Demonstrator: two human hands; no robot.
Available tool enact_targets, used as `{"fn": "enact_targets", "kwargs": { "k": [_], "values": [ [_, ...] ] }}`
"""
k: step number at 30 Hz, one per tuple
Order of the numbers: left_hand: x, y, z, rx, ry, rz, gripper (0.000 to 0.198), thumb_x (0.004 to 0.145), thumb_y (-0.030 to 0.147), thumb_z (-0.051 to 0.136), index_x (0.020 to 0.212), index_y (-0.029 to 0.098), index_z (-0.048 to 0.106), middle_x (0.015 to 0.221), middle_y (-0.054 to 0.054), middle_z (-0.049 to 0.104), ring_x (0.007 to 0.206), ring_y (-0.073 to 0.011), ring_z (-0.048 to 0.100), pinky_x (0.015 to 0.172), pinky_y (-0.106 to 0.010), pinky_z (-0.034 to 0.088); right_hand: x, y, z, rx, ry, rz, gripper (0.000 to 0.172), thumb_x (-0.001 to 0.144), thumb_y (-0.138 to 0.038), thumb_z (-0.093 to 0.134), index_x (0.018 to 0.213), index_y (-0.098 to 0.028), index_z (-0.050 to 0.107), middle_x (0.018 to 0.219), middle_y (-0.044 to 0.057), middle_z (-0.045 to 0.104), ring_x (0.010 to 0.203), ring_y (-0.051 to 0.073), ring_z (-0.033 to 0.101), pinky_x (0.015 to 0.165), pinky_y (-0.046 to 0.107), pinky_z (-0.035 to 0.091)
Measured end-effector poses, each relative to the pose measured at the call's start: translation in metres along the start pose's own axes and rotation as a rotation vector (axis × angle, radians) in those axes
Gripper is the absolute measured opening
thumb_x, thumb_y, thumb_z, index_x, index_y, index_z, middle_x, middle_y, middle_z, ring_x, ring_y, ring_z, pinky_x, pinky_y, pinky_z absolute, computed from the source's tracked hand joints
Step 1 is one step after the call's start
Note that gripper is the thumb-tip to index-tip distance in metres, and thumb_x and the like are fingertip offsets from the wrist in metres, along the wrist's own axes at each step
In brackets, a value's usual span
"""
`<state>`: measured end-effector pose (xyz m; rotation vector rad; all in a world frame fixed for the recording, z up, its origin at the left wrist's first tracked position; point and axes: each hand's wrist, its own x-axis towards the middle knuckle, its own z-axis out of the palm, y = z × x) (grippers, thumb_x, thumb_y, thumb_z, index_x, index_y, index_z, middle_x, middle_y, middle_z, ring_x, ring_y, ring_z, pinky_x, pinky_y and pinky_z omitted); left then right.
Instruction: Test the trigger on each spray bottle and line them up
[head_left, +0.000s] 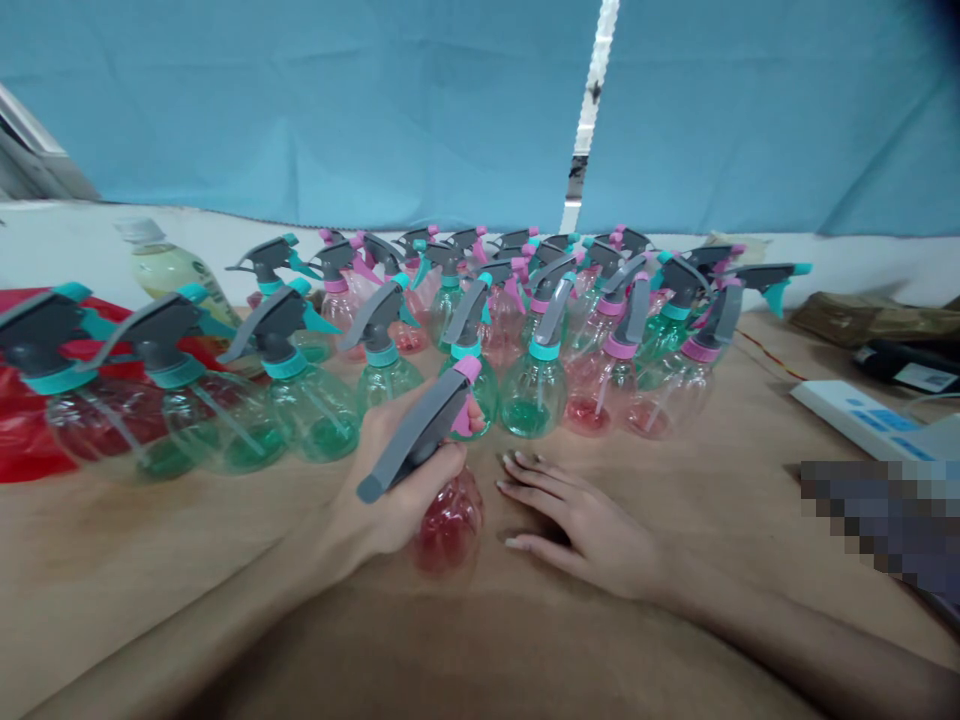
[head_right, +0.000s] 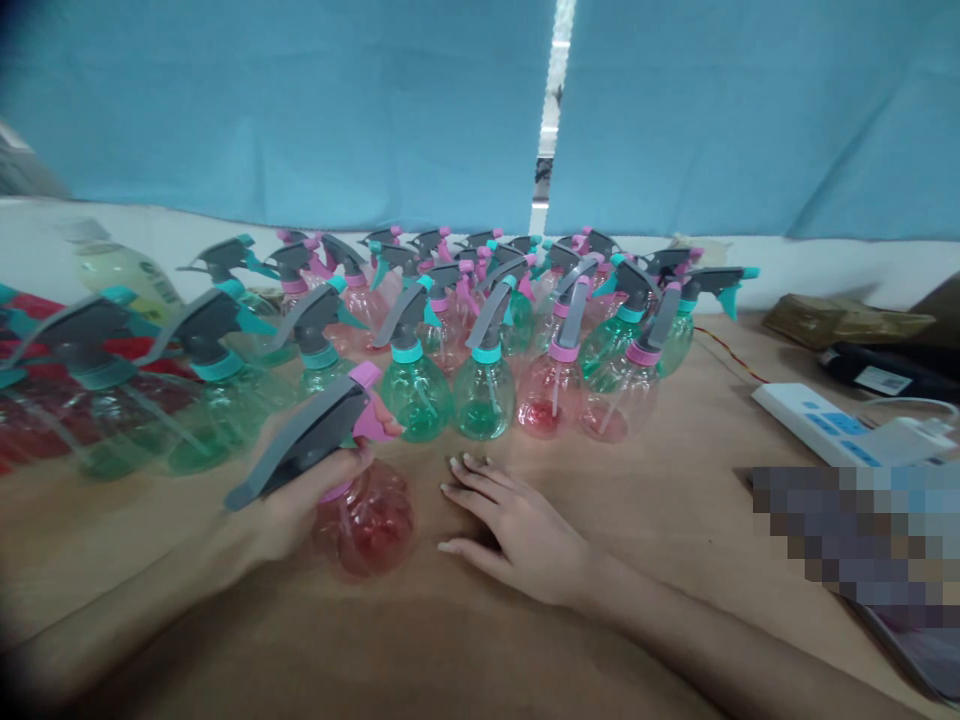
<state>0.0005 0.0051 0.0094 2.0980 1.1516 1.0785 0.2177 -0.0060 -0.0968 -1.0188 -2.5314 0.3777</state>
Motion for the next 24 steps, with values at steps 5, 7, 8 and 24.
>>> {"fn": "enact_targets", "kwargs": {
  "k": [5,7,8,24],
  "values": [
    [0.001,0.002,-0.002,0.009,-0.006,0.023,0.004,0.07,0.02,0.047,0.071,0.023,0.05,0.066,0.001,0.053,0.057,-0.0155,0.05,0.056,-0.03,0.042,0.0,0.001,0.001,0.042,0.025,-0.01,0.054,0.09,-0.049,0.048,0.135,-0.019,0.046,0.144,0.01,0.042,0.135,0.024,0.034,0.111,0.047,0.03],
    [0.0,-0.001,-0.002,-0.005,-0.009,0.009,0.008,0.072,0.021,0.048,0.077,0.024,0.054,0.07,0.001,0.057,0.06,-0.0163,0.053,0.058,-0.03,0.045,0.0,0.001,0.001,0.043,0.022,-0.006,0.055,0.09,-0.05,0.048,0.135,-0.019,0.046,0.144,0.01,0.042,0.135,0.024,0.033,0.111,0.047,0.03],
    [-0.001,-0.003,-0.001,-0.006,-0.014,-0.004,0.011,0.073,0.022,0.049,0.081,0.025,0.056,0.07,0.001,0.057,0.061,-0.0165,0.053,0.058,-0.03,0.045,0.0,0.001,0.001,0.039,0.017,-0.004,0.055,0.09,-0.05,0.047,0.135,-0.019,0.046,0.144,0.01,0.042,0.135,0.024,0.033,0.111,0.046,0.03],
    [-0.004,-0.005,0.005,0.003,0.066,-0.031,0.032,0.076,0.022,0.053,0.107,0.029,0.06,0.081,0.003,0.067,0.067,-0.0167,0.063,0.066,-0.031,0.054,0.0,0.001,0.001,0.024,0.024,-0.008,0.055,0.09,-0.05,0.048,0.135,-0.018,0.046,0.144,0.01,0.042,0.135,0.023,0.033,0.111,0.046,0.029]
  ]
}}
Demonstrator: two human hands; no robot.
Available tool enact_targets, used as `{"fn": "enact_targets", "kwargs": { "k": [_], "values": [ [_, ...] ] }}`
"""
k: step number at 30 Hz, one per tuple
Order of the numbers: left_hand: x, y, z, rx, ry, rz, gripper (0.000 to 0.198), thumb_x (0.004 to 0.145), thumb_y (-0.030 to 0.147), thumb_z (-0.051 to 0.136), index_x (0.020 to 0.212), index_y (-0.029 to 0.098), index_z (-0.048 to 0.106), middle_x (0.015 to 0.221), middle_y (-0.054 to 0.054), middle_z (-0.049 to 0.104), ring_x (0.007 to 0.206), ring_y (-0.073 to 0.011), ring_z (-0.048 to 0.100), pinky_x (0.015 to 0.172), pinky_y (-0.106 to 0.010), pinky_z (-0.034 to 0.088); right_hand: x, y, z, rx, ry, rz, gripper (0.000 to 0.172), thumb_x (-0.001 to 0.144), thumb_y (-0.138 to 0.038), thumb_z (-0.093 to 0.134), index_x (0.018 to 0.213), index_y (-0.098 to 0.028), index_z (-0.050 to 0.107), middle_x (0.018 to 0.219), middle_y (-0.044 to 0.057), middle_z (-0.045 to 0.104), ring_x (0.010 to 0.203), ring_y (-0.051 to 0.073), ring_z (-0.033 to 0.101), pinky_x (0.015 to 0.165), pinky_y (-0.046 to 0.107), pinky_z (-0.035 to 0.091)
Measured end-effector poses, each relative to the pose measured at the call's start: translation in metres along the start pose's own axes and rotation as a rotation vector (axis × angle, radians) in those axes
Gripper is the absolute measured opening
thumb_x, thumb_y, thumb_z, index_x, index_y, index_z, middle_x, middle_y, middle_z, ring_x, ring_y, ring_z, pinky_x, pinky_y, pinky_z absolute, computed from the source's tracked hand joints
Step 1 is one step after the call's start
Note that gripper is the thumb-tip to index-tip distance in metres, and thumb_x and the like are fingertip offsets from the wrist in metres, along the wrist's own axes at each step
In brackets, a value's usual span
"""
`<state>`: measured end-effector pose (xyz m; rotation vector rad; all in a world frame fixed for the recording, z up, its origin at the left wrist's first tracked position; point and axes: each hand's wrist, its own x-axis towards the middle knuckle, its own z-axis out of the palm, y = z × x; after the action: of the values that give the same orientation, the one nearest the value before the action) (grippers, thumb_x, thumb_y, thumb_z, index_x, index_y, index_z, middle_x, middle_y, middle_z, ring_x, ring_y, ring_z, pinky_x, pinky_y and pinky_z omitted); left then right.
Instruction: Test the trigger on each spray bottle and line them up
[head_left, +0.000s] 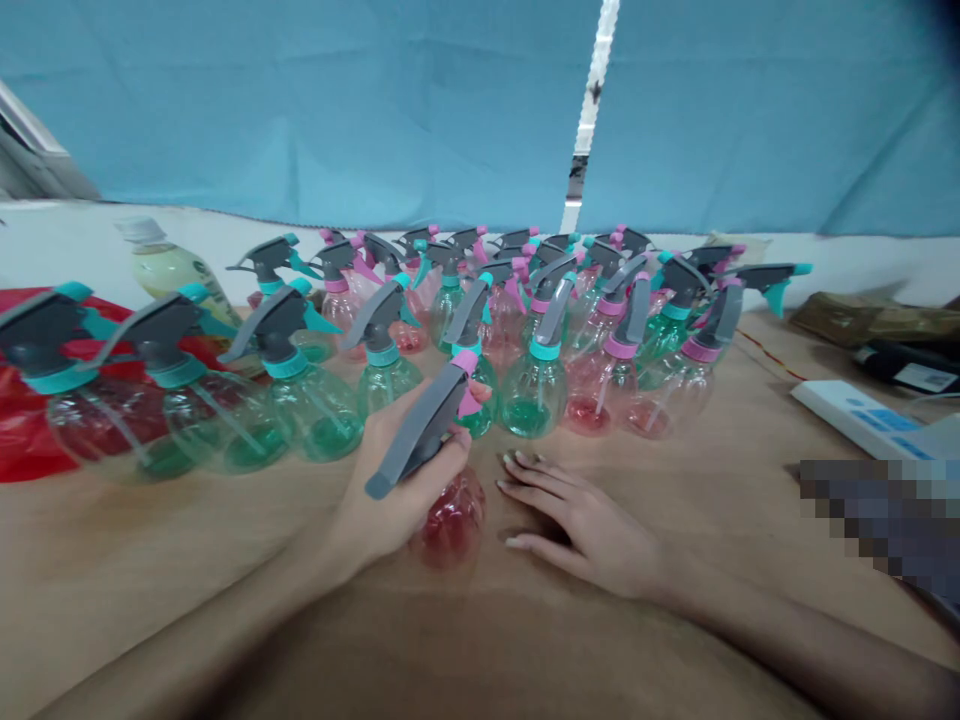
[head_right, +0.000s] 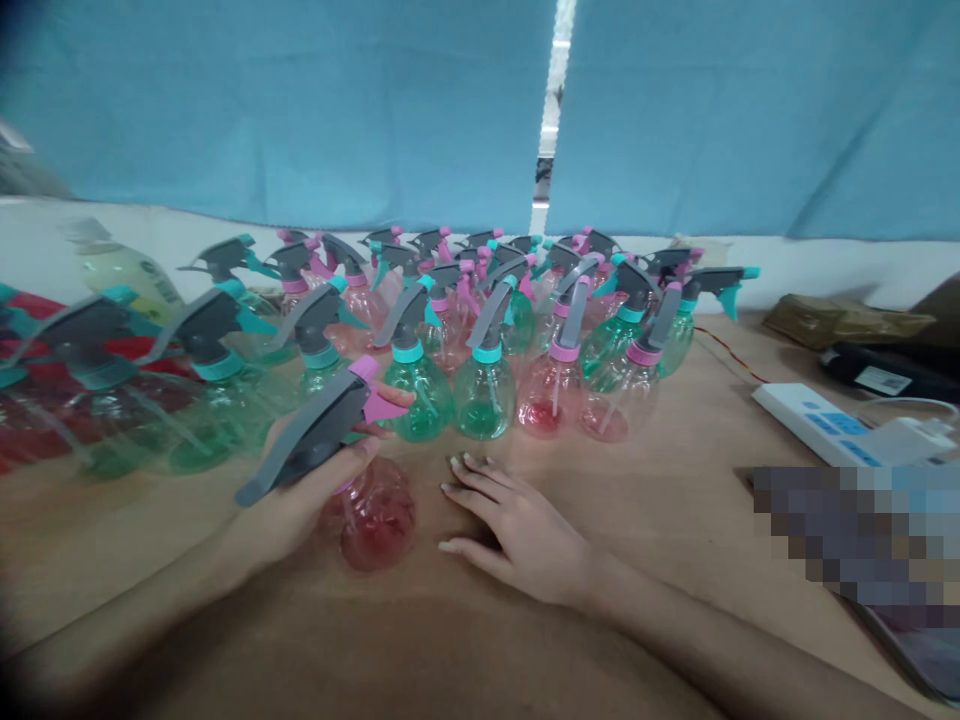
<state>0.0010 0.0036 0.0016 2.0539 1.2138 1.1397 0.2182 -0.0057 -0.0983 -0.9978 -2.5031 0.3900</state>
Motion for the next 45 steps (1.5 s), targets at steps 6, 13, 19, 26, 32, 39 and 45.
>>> {"fn": "enact_targets", "kwargs": {
  "k": [6,13,19,26,32,39,45],
  "values": [
    [-0.001,-0.003,0.001,-0.046,-0.015,-0.025,0.036,0.078,0.021,0.053,0.114,0.029,0.057,0.093,0.001,0.068,0.075,-0.0176,0.064,0.074,-0.032,0.054,0.0,0.0,0.0,0.018,0.019,-0.005,0.055,0.089,-0.049,0.049,0.135,-0.019,0.046,0.143,0.01,0.043,0.134,0.024,0.034,0.11,0.047,0.03],
    [0.0,0.001,0.0,-0.022,-0.003,-0.001,0.033,0.078,0.022,0.053,0.109,0.029,0.06,0.084,0.002,0.067,0.069,-0.0165,0.061,0.07,-0.031,0.052,-0.001,0.001,0.0,-0.011,-0.006,0.0,0.056,0.09,-0.05,0.047,0.136,-0.018,0.045,0.144,0.009,0.041,0.136,0.023,0.032,0.111,0.045,0.029],
    [-0.001,-0.001,0.0,0.011,-0.014,-0.008,0.034,0.079,0.023,0.054,0.112,0.031,0.058,0.077,0.004,0.064,0.063,-0.0157,0.058,0.065,-0.03,0.051,0.0,-0.001,-0.001,-0.024,-0.016,0.012,0.056,0.09,-0.051,0.046,0.135,-0.017,0.046,0.144,0.009,0.041,0.135,0.023,0.033,0.112,0.044,0.029],
    [0.001,0.003,-0.001,-0.017,0.001,0.022,0.03,0.078,0.024,0.053,0.106,0.029,0.061,0.082,0.002,0.065,0.064,-0.0163,0.059,0.065,-0.031,0.052,0.0,0.0,0.0,-0.012,-0.012,0.002,0.056,0.09,-0.05,0.047,0.135,-0.018,0.046,0.144,0.009,0.041,0.135,0.023,0.033,0.111,0.044,0.029],
    [0.0,0.0,0.001,0.002,0.002,-0.013,0.033,0.079,0.022,0.053,0.11,0.028,0.06,0.076,0.003,0.063,0.062,-0.0149,0.056,0.065,-0.03,0.051,-0.001,0.0,0.0,-0.015,-0.005,0.002,0.055,0.09,-0.05,0.047,0.135,-0.017,0.046,0.144,0.009,0.041,0.135,0.023,0.033,0.111,0.045,0.03],
    [-0.002,-0.008,0.001,-0.067,-0.036,-0.03,0.034,0.084,0.027,0.053,0.117,0.028,0.056,0.085,0.001,0.065,0.071,-0.0166,0.059,0.069,-0.032,0.051,0.0,0.0,0.0,-0.027,-0.009,0.001,0.056,0.09,-0.051,0.046,0.135,-0.018,0.046,0.144,0.009,0.041,0.136,0.023,0.032,0.111,0.045,0.03],
    [-0.002,-0.006,0.001,-0.072,-0.018,-0.02,0.033,0.083,0.025,0.054,0.115,0.028,0.058,0.091,0.0,0.067,0.076,-0.0175,0.061,0.073,-0.032,0.052,-0.001,0.001,0.001,-0.037,-0.019,0.002,0.056,0.091,-0.051,0.045,0.136,-0.017,0.045,0.145,0.008,0.04,0.136,0.022,0.032,0.112,0.045,0.029]
  ]
}}
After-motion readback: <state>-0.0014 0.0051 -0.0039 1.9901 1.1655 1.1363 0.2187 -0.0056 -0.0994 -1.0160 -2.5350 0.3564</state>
